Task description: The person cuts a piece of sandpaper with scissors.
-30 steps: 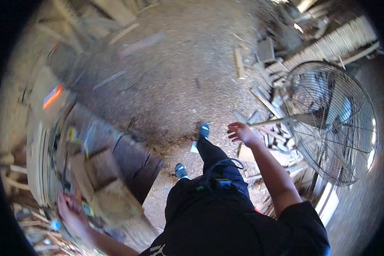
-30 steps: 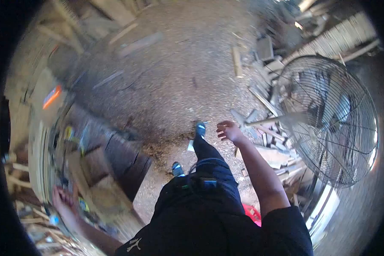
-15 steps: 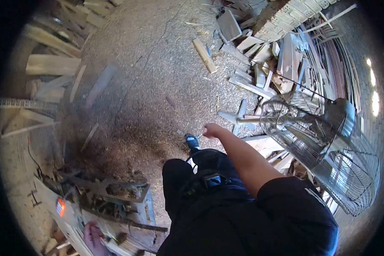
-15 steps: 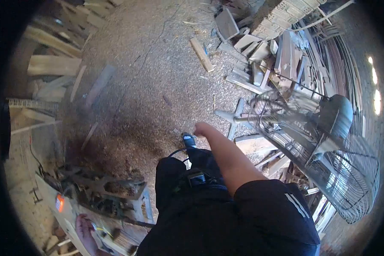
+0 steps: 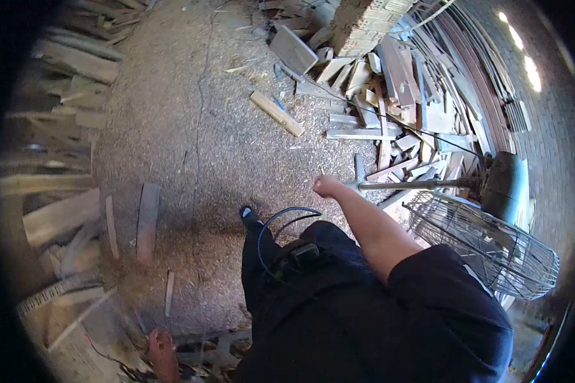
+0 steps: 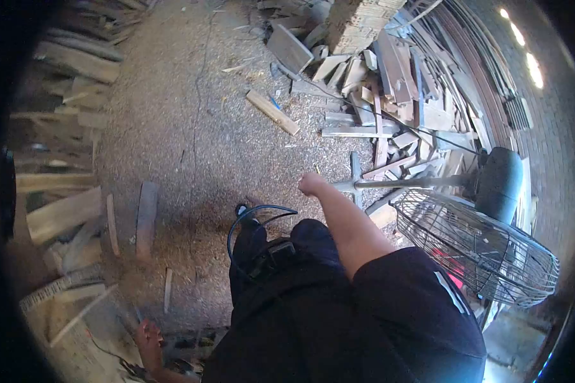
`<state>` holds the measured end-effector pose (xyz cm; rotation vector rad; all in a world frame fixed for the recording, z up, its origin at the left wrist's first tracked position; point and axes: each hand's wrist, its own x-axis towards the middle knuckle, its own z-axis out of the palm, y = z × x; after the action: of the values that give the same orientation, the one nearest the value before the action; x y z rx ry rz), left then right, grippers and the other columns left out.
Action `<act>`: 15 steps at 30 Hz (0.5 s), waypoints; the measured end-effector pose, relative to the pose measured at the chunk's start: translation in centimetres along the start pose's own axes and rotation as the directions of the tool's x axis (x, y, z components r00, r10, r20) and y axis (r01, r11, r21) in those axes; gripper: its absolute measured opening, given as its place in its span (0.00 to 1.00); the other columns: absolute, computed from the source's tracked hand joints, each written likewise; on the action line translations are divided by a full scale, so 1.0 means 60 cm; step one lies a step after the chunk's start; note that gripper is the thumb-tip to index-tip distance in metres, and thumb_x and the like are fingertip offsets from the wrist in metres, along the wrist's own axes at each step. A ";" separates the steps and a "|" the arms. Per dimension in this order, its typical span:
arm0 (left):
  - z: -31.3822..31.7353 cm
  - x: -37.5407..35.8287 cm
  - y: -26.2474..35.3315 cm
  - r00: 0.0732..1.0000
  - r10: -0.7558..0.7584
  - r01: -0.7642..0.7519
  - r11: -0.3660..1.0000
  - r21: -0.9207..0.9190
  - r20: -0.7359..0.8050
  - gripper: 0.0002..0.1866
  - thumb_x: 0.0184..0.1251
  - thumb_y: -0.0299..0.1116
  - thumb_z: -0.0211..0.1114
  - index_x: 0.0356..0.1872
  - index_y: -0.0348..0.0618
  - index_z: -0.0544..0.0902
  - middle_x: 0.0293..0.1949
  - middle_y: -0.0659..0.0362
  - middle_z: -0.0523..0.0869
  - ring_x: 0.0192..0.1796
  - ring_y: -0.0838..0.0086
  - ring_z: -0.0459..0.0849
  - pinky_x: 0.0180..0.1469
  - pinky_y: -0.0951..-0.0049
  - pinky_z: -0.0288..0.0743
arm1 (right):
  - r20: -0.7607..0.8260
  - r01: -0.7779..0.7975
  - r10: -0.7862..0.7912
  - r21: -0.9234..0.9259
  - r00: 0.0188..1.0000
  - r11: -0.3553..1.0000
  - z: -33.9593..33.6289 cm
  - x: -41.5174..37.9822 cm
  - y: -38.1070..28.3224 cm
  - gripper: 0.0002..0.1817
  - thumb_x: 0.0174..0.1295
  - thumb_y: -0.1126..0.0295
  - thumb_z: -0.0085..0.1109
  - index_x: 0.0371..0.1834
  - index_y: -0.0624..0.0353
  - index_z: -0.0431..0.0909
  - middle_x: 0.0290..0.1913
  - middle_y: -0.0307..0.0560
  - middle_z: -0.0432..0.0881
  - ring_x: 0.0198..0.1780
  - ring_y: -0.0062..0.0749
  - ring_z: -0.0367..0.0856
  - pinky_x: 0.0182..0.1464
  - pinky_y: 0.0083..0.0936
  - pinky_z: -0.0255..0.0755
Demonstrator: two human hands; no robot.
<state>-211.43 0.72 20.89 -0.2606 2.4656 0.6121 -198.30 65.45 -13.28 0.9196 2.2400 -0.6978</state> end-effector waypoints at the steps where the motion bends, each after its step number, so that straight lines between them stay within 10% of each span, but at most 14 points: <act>1: -0.022 0.048 0.040 0.999 0.048 -0.048 0.997 0.058 0.007 0.27 0.77 0.46 0.61 0.69 0.42 0.73 0.43 0.53 0.84 0.41 0.70 0.83 0.47 0.67 0.78 | 0.014 -0.056 0.056 0.013 0.998 0.998 -0.013 0.009 0.013 0.20 0.59 0.59 0.55 0.44 0.61 0.88 0.50 0.64 0.86 0.53 0.57 0.86 0.59 0.46 0.78; 9: -0.084 0.331 0.429 0.894 0.425 -0.445 0.876 0.186 0.142 0.24 0.74 0.42 0.64 0.65 0.40 0.77 0.46 0.53 0.85 0.42 0.67 0.83 0.49 0.64 0.77 | -0.086 -0.187 0.246 0.431 0.966 0.883 -0.105 0.006 0.022 0.19 0.59 0.53 0.62 0.47 0.51 0.88 0.45 0.56 0.89 0.49 0.51 0.87 0.56 0.42 0.80; 15: 0.007 0.357 0.763 0.834 0.440 -0.532 0.803 0.270 0.333 0.26 0.73 0.43 0.65 0.65 0.38 0.77 0.46 0.52 0.85 0.44 0.65 0.83 0.49 0.63 0.77 | -0.034 -0.228 0.300 0.568 0.953 0.791 -0.123 0.080 0.076 0.19 0.59 0.54 0.63 0.48 0.50 0.89 0.45 0.58 0.89 0.49 0.50 0.88 0.56 0.41 0.79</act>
<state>-242.96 39.97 24.97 0.5903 2.3284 0.3583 -200.10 75.20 -12.76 1.5658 1.9648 -1.2252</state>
